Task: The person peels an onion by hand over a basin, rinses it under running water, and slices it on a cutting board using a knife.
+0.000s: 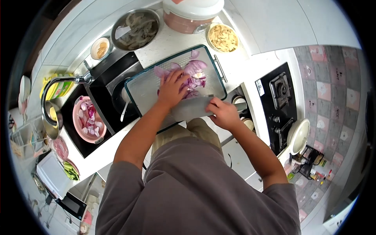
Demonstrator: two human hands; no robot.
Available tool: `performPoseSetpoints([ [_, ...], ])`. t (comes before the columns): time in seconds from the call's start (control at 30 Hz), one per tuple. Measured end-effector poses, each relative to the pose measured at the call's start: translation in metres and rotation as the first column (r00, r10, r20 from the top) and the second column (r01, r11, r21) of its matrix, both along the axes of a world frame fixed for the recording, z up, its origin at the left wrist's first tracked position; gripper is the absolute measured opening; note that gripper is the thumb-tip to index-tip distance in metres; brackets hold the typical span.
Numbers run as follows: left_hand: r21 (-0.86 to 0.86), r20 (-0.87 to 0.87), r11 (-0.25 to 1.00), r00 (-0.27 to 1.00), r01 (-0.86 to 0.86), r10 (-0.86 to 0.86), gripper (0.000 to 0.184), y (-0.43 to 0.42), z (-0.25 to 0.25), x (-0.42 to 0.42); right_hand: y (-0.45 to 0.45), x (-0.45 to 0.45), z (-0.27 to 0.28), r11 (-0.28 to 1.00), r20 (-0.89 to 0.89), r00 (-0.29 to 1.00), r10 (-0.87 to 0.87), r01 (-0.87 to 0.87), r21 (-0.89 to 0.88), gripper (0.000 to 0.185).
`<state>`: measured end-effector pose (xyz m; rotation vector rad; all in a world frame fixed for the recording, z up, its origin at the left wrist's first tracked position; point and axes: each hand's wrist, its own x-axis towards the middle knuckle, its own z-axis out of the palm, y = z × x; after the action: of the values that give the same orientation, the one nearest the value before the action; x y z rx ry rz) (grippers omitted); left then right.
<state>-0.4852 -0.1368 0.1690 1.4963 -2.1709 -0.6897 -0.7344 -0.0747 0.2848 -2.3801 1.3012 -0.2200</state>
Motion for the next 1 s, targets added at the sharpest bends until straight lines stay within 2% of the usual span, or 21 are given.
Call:
performPoseSetpoints([
  [0.07, -0.022, -0.057, 1.000, 0.998, 0.005, -0.006, 0.048, -0.002, 0.001, 0.004, 0.013, -0.011, 0.005, 0.999, 0.005, 0.999, -0.052, 0.052, 0.001, 0.033],
  [0.13, -0.152, -0.218, 0.988, 0.976, -0.030, -0.003, 0.037, -0.004, 0.011, 0.009, 0.027, -0.025, 0.000, 0.984, 0.007, 0.984, -0.178, 0.178, 0.011, 0.038],
  [0.2, -0.119, -0.258, 0.990, 0.965, -0.079, 0.046, 0.034, -0.002, 0.001, 0.018, 0.036, -0.034, -0.009, 0.886, 0.135, 0.886, -0.443, 0.410, 0.218, 0.040],
  [0.27, -0.088, -0.290, 0.987, 0.951, -0.133, 0.103, 0.031, 0.001, -0.003, 0.020, 0.035, -0.037, -0.031, 0.832, 0.236, 0.798, -0.555, 0.533, 0.154, 0.042],
  [0.3, 0.205, -0.283, 0.953, 0.918, -0.225, 0.278, 0.028, 0.002, 0.020, 0.016, 0.027, -0.032, -0.035, 0.825, 0.238, 0.791, -0.563, 0.557, 0.097, 0.042],
  [0.33, 0.478, -0.222, 0.826, 0.869, -0.298, 0.442, 0.026, 0.004, 0.033, 0.012, 0.018, -0.026, -0.039, 0.815, 0.240, 0.786, -0.569, 0.577, 0.041, 0.042],
  [0.37, 0.475, -0.219, 0.829, 0.872, -0.296, 0.437, 0.026, 0.009, 0.030, 0.007, 0.009, -0.019, -0.049, 0.800, 0.265, 0.763, -0.590, 0.596, 0.063, 0.041],
  [0.43, 0.169, -0.473, 0.945, 0.818, -0.282, 0.328, 0.017, 0.016, 0.021, -0.002, -0.012, -0.003, -0.069, 0.781, 0.298, 0.736, -0.607, 0.622, 0.054, 0.040],
  [0.47, 0.165, -0.470, 0.945, 0.819, -0.283, 0.328, 0.017, 0.016, 0.019, -0.004, -0.021, 0.002, -0.077, 0.780, 0.294, 0.739, -0.607, 0.624, 0.043, 0.039],
  [0.53, -0.242, -0.385, 0.927, 0.905, -0.286, 0.179, 0.013, 0.014, 0.017, -0.012, -0.034, 0.007, -0.086, 0.797, 0.279, 0.757, -0.591, 0.601, 0.058, 0.039],
  [0.57, -0.239, -0.384, 0.929, 0.906, -0.283, 0.177, 0.013, 0.016, 0.016, -0.013, -0.038, 0.007, -0.091, 0.808, 0.289, 0.769, -0.571, 0.588, 0.032, 0.039],
  [0.63, 0.217, -0.338, 0.920, 0.859, -0.326, 0.384, 0.018, 0.017, 0.026, -0.014, -0.037, 0.006, -0.092, 0.832, 0.321, 0.795, -0.516, 0.553, -0.033, 0.039],
  [0.67, 0.224, -0.338, 0.919, 0.858, -0.326, 0.386, 0.018, 0.017, 0.032, -0.018, -0.036, 0.006, -0.091, 0.845, 0.329, 0.807, -0.491, 0.533, -0.044, 0.039],
  [0.73, 0.232, 0.001, 0.785, 0.808, -0.574, 0.590, 0.024, 0.017, 0.038, -0.024, -0.025, -0.002, -0.097, 0.873, 0.288, 0.860, -0.422, 0.471, -0.127, 0.039],
  [0.77, 0.237, 0.012, 0.777, 0.802, -0.583, 0.598, 0.024, 0.019, 0.033, -0.028, -0.017, -0.006, -0.099, 0.876, 0.274, 0.877, -0.394, 0.449, -0.177, 0.041],
  [0.8, 0.029, -0.049, 0.831, 0.829, -0.556, 0.557, 0.025, 0.019, 0.028, -0.032, -0.008, -0.006, -0.094, 0.884, 0.277, 0.882, -0.382, 0.436, -0.167, 0.041],
  [0.83, -0.189, -0.099, 0.836, 0.858, -0.514, 0.505, 0.027, 0.021, 0.027, -0.037, 0.003, -0.004, -0.084, 0.888, 0.370, 0.837, -0.404, 0.456, -0.062, 0.043],
  [0.9, -0.238, -0.176, 0.814, 0.847, -0.530, 0.501, 0.028, 0.032, 0.031, -0.056, 0.023, 0.003, -0.073, 0.892, 0.586, 0.693, -0.421, 0.432, 0.130, 0.045],
  [0.93, -0.285, -0.260, 0.797, 0.843, -0.533, 0.471, 0.030, 0.037, 0.036, -0.067, 0.029, 0.009, -0.051, 0.841, 0.614, 0.575, -0.541, 0.367, 0.397, 0.044],
  [0.97, -0.045, -0.331, 0.843, 0.804, -0.537, 0.495, 0.034, 0.044, 0.043, -0.074, 0.034, 0.012, -0.036, 0.819, 0.583, 0.577, -0.573, 0.371, 0.438, 0.046],
  [1.0, 0.019, -0.301, 0.834, 0.792, -0.551, 0.531, 0.041, 0.051, 0.046, -0.078, 0.039, 0.014, -0.028, 0.796, 0.551, 0.579, -0.601, 0.371, 0.478, 0.049],
])
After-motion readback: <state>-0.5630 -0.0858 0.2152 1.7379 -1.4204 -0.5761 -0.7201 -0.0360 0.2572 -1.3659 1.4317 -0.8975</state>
